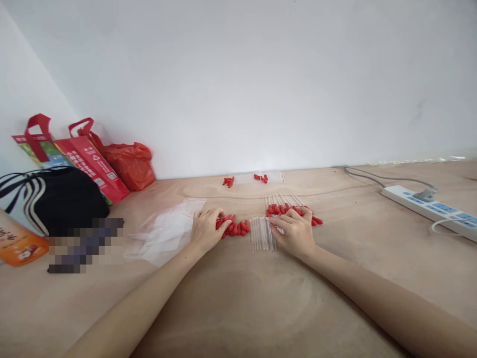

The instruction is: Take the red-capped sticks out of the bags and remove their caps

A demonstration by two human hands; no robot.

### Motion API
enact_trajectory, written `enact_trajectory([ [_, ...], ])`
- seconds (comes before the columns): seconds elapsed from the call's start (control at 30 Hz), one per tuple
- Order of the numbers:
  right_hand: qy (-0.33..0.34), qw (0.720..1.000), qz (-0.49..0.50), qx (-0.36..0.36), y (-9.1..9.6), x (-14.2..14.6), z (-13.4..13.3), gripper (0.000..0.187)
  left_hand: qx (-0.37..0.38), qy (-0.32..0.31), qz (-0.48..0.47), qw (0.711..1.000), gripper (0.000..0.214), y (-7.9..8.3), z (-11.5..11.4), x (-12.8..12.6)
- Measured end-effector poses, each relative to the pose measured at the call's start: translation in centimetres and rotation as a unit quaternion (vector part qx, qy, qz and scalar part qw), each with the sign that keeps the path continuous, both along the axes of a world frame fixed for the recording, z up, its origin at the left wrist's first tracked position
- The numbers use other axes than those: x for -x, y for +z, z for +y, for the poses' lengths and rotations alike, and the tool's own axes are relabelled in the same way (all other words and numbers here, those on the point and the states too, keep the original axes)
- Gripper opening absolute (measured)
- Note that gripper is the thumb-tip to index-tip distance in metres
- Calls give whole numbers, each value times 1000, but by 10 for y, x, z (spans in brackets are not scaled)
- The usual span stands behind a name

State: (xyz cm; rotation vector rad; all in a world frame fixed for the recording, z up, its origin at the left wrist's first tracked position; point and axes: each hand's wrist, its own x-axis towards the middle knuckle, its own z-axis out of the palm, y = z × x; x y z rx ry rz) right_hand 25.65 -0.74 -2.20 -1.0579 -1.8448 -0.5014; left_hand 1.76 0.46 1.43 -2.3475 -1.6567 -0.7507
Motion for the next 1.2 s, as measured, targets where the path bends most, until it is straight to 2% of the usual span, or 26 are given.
enact_trajectory([
  [0.2,8,999,-41,35,-3,4,-1,15,-29,3,-20,999,18,-2,-3,6],
  [0.43,28,996,-60,53,-3,3,-6,31,-94,29,-30,995,21,1,-7,10],
  [0.7,52,992,-86,82,-3,3,-8,59,-83,-4,-27,996,17,2,-2,-14],
  [0.8,62,990,-91,92,-2,0,-11,61,-36,-18,-9,999,17,5,4,-31],
  [0.9,67,990,-85,91,-1,-6,-16,53,82,6,-16,996,17,11,17,-54],
  [0.97,69,991,-75,88,-1,-13,-20,43,167,38,-30,985,18,14,29,-71],
  [1.03,72,992,-69,83,-1,-23,-26,33,223,59,-38,972,22,14,44,-87],
  [1.2,55,994,-46,86,0,-47,-37,21,305,92,-72,945,34,5,78,-117],
])
